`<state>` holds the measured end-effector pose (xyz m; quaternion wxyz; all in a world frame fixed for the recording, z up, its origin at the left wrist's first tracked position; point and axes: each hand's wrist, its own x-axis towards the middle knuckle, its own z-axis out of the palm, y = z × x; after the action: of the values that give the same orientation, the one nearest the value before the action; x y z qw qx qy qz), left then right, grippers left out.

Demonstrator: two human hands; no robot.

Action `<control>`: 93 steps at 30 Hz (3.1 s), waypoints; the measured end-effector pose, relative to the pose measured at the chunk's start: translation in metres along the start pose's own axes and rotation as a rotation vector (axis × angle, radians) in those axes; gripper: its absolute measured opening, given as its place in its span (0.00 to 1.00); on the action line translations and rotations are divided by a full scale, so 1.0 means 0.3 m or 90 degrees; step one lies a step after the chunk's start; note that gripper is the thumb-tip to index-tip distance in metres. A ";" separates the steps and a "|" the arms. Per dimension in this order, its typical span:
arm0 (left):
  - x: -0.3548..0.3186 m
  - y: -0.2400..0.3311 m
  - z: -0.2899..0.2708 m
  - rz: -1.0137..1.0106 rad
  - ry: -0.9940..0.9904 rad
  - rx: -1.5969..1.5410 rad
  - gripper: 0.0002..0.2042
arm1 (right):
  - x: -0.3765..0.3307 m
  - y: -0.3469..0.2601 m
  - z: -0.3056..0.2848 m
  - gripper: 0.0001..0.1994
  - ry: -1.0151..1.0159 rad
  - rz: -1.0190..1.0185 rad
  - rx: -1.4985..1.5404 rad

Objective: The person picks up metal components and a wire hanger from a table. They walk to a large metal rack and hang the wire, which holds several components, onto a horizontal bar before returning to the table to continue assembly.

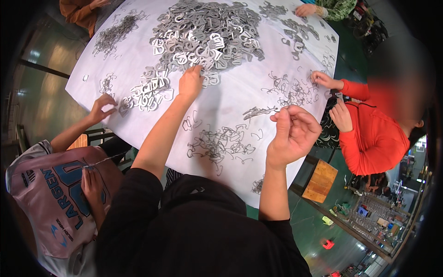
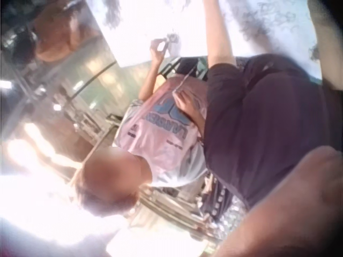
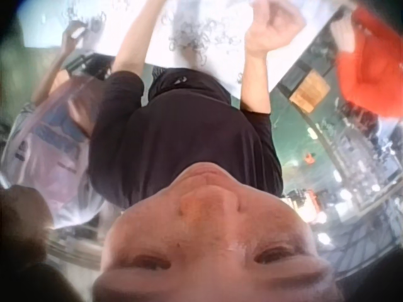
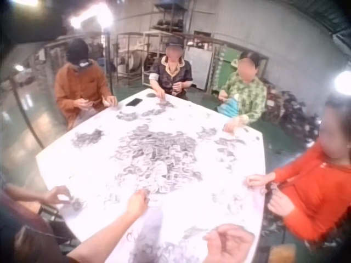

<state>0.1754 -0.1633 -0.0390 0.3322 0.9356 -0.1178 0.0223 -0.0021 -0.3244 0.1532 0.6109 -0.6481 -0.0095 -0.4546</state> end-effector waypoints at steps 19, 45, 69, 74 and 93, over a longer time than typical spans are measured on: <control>-0.354 0.557 -0.503 -0.016 -0.060 -0.801 0.10 | -0.096 -0.025 0.029 0.12 -0.071 -0.015 -0.006; -0.370 0.546 -0.547 0.079 0.079 -0.803 0.10 | -0.445 0.436 -0.242 0.08 -0.451 0.338 -0.831; -0.231 0.398 -0.411 0.063 0.098 -0.799 0.10 | 0.093 -0.140 0.089 0.12 -0.014 0.121 0.123; -0.214 0.125 -0.131 -0.055 0.140 -0.546 0.08 | 0.069 -0.070 0.061 0.11 -0.035 0.198 0.064; -0.438 0.336 0.196 0.384 -0.160 -0.141 0.09 | -0.051 0.057 -0.272 0.10 0.106 0.284 -0.110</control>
<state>0.0221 -0.2490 -0.0385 0.3928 0.8125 -0.4306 -0.0091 -0.0486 -0.3856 0.1176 0.6370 -0.6442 0.2235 -0.3595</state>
